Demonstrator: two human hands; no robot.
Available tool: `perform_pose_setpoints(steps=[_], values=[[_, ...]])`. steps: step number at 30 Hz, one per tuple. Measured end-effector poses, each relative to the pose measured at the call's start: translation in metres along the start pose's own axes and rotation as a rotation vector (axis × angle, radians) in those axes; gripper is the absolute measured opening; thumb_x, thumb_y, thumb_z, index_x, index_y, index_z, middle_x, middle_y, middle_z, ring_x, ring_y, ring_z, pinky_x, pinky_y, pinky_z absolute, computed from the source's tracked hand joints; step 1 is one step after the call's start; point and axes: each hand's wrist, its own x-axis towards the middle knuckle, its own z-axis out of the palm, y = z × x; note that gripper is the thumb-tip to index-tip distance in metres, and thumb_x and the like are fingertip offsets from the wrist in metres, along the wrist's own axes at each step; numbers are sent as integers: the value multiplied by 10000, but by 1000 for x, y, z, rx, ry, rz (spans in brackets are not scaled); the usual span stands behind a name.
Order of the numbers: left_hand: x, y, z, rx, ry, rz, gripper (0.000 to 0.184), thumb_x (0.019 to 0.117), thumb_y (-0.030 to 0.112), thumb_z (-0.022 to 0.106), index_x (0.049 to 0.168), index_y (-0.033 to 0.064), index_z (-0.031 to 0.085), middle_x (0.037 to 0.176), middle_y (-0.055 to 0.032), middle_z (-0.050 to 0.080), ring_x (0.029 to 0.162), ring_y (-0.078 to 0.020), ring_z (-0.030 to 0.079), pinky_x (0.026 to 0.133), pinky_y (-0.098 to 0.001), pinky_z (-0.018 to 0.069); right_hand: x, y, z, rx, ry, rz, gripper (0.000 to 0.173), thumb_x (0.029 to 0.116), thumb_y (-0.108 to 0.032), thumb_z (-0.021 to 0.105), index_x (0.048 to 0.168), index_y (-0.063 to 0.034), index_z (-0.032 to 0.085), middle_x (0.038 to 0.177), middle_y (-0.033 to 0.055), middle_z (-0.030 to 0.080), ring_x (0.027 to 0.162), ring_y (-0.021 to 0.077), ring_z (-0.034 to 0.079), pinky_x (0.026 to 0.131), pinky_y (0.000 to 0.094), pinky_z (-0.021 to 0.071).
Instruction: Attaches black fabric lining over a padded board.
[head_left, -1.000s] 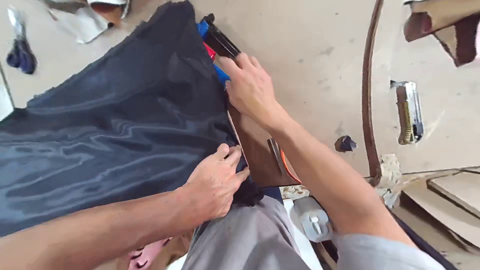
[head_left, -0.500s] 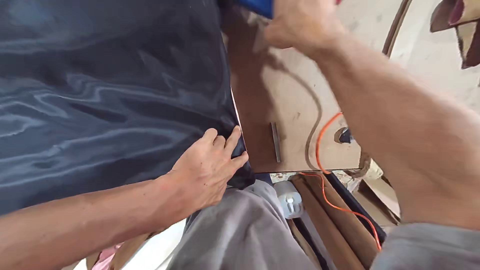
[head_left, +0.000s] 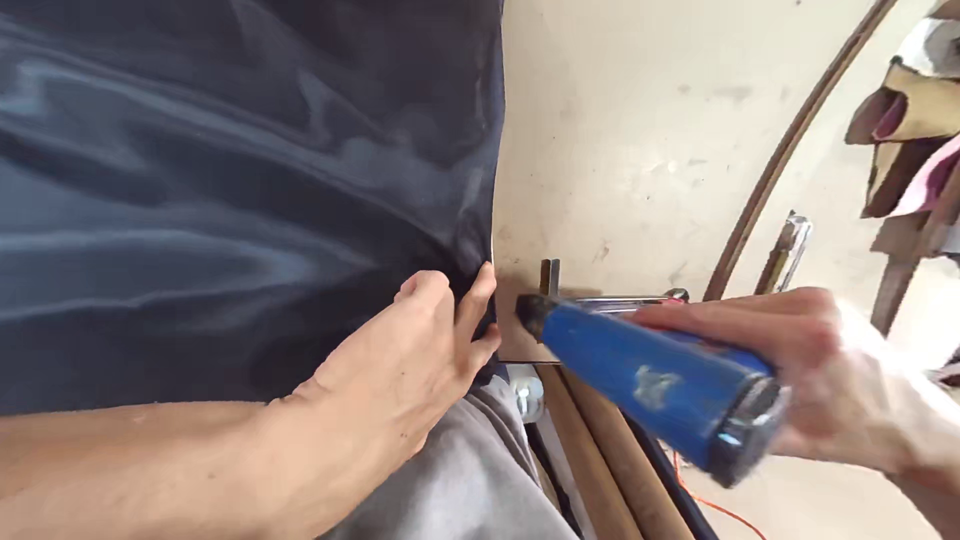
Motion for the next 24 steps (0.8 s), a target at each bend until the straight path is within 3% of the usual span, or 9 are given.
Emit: perform_pose_setpoints(steps=[2,6,8,10,17,19,20,21,24], values=[[-1,-1,-3,15,15,-2,520,975,-56,368,1466,33,515,1484,-379,429,990,-475,643,696,-465,520,13,3,10,-42,-41,-38,470,921,-534,546,1200,-206,735,835,-3,747,701,67,676,562,322,507],[-1,0,-6,-60,-11,-45,493,971,-50,397,1434,25,552,1498,-366,427,922,-446,656,681,-450,516,26,7,18,-74,-99,-65,452,901,-483,547,1187,-192,741,806,12,735,668,103,671,538,343,493],[2,-4,-22,-122,-221,-39,521,1031,37,401,1547,103,430,1632,-285,286,1123,-454,613,834,-457,513,29,9,19,-65,-112,-83,449,899,-478,554,1193,-192,739,818,8,741,676,95,673,543,337,492],[4,-6,-28,-114,-291,-13,535,1042,57,386,1573,122,382,1662,-253,245,1187,-451,583,881,-456,494,31,10,20,-49,-114,-93,443,895,-472,564,1193,-196,741,825,2,746,685,85,678,549,331,498],[3,-3,-20,-69,-237,-37,540,1028,58,399,1566,100,380,1614,-275,321,1142,-431,603,847,-433,500,39,11,20,-54,-165,-86,443,875,-474,564,1198,-228,742,795,-24,732,665,68,666,528,333,486],[2,0,-13,-43,-153,-58,516,1019,23,387,1532,59,419,1544,-302,406,1050,-414,634,793,-425,499,42,10,19,-75,-187,-88,448,870,-477,556,1194,-230,742,773,-22,721,648,90,663,511,353,480],[2,1,-6,-36,-60,-64,483,1004,-16,397,1479,15,483,1458,-333,481,942,-412,656,728,-430,505,44,9,19,-97,-190,-88,446,857,-484,550,1159,-219,745,743,-18,702,626,108,652,493,367,460],[2,2,-2,-23,-22,-64,464,988,-14,422,1440,5,524,1439,-352,489,895,-410,655,692,-429,496,45,8,19,-123,-192,-85,438,841,-486,550,1115,-206,747,717,-17,685,607,124,643,480,378,449],[4,3,1,9,-60,-49,504,952,106,531,1455,77,546,1546,-363,374,946,-425,650,712,-447,485,39,7,9,-178,-138,-90,403,826,-479,557,1056,-210,749,712,-33,678,597,112,636,469,374,443]])
